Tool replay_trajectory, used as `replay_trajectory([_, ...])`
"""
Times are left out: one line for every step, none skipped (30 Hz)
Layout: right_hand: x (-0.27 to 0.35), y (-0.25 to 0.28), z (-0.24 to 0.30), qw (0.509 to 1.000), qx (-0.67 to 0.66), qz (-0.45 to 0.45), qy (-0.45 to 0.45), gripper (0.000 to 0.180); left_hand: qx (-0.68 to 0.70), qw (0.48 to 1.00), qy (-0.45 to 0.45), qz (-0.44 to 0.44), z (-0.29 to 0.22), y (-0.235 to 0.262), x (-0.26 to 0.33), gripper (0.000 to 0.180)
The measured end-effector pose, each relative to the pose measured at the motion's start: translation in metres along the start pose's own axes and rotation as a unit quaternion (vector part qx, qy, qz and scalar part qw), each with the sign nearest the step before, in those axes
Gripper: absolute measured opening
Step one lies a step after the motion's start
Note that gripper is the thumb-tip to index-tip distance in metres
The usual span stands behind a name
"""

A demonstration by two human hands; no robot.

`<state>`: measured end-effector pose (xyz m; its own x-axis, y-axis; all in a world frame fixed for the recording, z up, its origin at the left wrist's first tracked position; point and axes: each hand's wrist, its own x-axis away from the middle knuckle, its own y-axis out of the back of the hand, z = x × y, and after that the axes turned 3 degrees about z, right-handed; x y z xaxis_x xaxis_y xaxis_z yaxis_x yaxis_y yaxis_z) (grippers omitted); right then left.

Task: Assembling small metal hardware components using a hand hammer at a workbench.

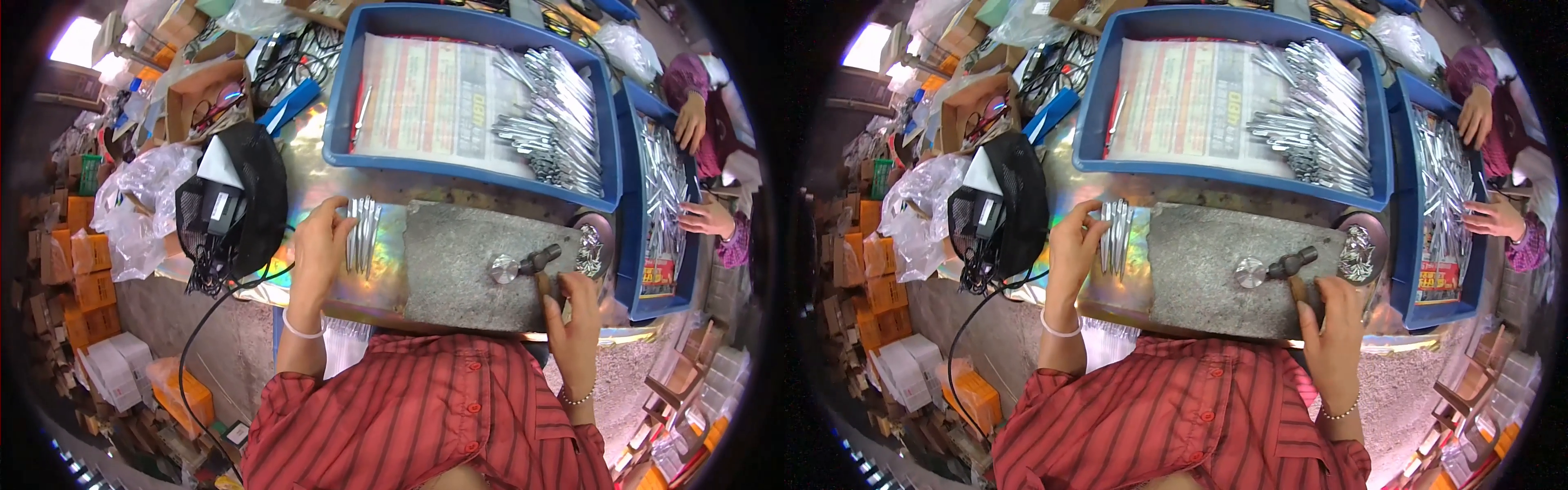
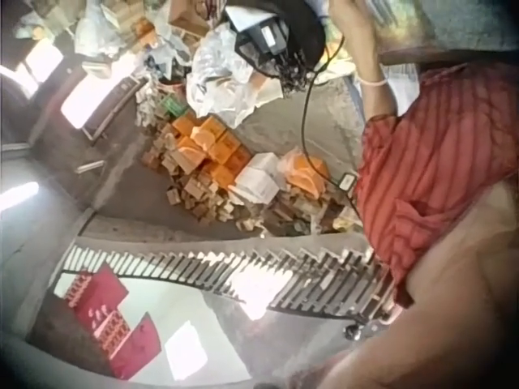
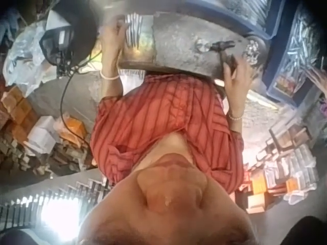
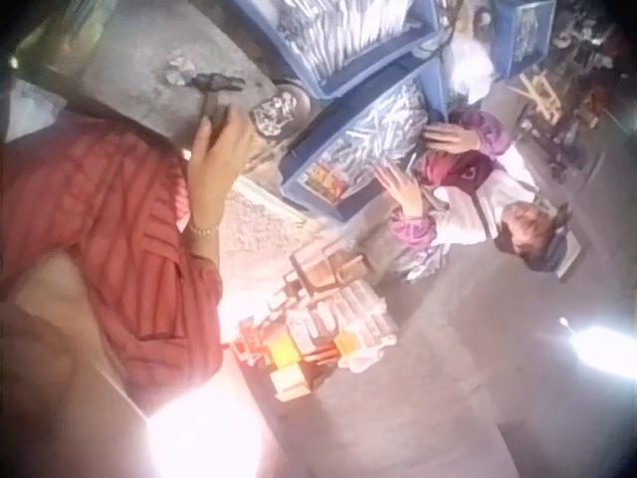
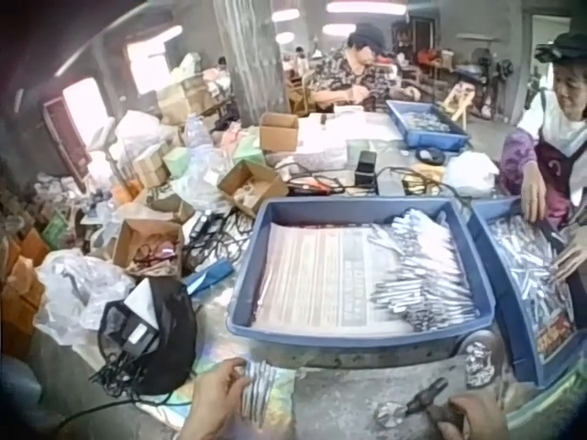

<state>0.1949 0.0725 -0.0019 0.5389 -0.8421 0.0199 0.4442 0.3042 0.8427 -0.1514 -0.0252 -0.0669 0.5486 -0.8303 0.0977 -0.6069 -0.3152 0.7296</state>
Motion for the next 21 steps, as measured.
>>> replay_trajectory([0.0,-0.001,-0.001,1.0,0.012,0.001,0.006,0.032,0.009,1.0,-0.016,0.0,-0.002,-0.001,-0.001,0.027])
replay_trajectory([0.0,0.001,-0.003,1.0,0.019,0.015,0.011,0.036,0.01,1.0,-0.018,0.008,-0.005,-0.003,-0.002,0.026])
replay_trajectory([0.0,0.002,-0.003,1.0,0.02,0.009,0.01,0.036,0.01,1.0,-0.024,0.008,-0.008,-0.004,-0.002,0.026])
replay_trajectory([-0.002,0.006,0.001,0.999,0.018,0.023,0.012,0.039,-0.051,0.996,-0.058,-0.041,-0.013,0.0,-0.001,0.025])
replay_trajectory([-0.003,0.009,0.004,0.999,0.017,0.037,0.015,0.042,-0.111,0.985,-0.092,-0.091,-0.018,0.003,-0.001,0.024])
replay_trajectory([-0.002,0.011,0.004,0.999,0.018,0.04,0.014,0.044,-0.101,0.985,-0.096,-0.098,-0.025,0.002,-0.005,0.021])
replay_trajectory([-0.004,0.01,0.002,0.999,0.015,0.035,0.017,0.044,-0.104,0.984,-0.099,-0.102,-0.037,0.009,-0.008,0.021])
replay_trajectory([-0.005,0.007,-0.001,0.999,0.005,0.044,0.023,0.043,-0.032,0.991,-0.102,-0.075,-0.052,0.018,-0.011,0.021])
replay_trajectory([-0.006,0.006,-0.003,0.998,-0.001,0.052,0.028,0.042,0.044,0.993,-0.104,-0.045,-0.067,0.026,-0.013,0.02])
replay_trajectory([-0.008,0.006,-0.003,0.998,0.004,0.04,0.04,0.039,0.077,0.985,-0.152,-0.031,-0.086,0.031,-0.021,0.019])
replay_trajectory([-0.01,0.007,-0.004,0.999,0.007,0.036,0.037,0.039,0.074,0.977,-0.198,-0.008,-0.112,0.033,-0.033,0.018])
replay_trajectory([-0.011,0.009,-0.004,0.998,0.006,0.046,0.031,0.038,0.07,0.967,-0.243,0.012,-0.133,0.032,-0.05,0.017])
replay_trajectory([-0.011,0.011,-0.003,0.998,0.006,0.055,0.023,0.037,0.084,0.95,-0.297,0.042,-0.148,0.022,-0.074,0.017])
replay_trajectory([-0.013,0.011,-0.004,0.998,0.006,0.054,0.019,0.036,0.094,0.93,-0.348,0.072,-0.163,0.01,-0.104,0.016])
replay_trajectory([-0.012,0.012,-0.005,0.999,0.009,0.049,0.019,0.036,0.067,0.922,-0.369,0.095,-0.174,-0.007,-0.136,0.016])
replay_trajectory([-0.012,0.011,-0.006,0.999,0.002,0.049,0.02,0.035,0.036,0.914,-0.388,0.116,-0.18,-0.028,-0.17,0.016])
replay_trajectory([-0.011,0.012,-0.005,0.999,-0.006,0.048,0.023,0.035,0.01,0.906,-0.41,0.106,-0.185,-0.045,-0.198,0.016])
replay_trajectory([-0.012,0.012,-0.005,0.999,0.0,0.038,0.032,0.034,-0.021,0.903,-0.414,0.109,-0.186,-0.062,-0.223,0.02])
replay_trajectory([-0.014,0.01,-0.005,0.999,-0.003,0.035,0.04,0.034,-0.026,0.904,-0.414,0.102,-0.177,-0.075,-0.244,0.02])
replay_trajectory([-0.016,0.008,-0.005,0.998,-0.008,0.04,0.039,0.034,-0.095,0.891,-0.436,0.082,-0.168,-0.09,-0.264,0.023])
replay_trajectory([-0.015,0.009,-0.007,0.999,-0.011,0.042,0.029,0.034,-0.158,0.871,-0.461,0.066,-0.173,-0.101,-0.275,0.026])
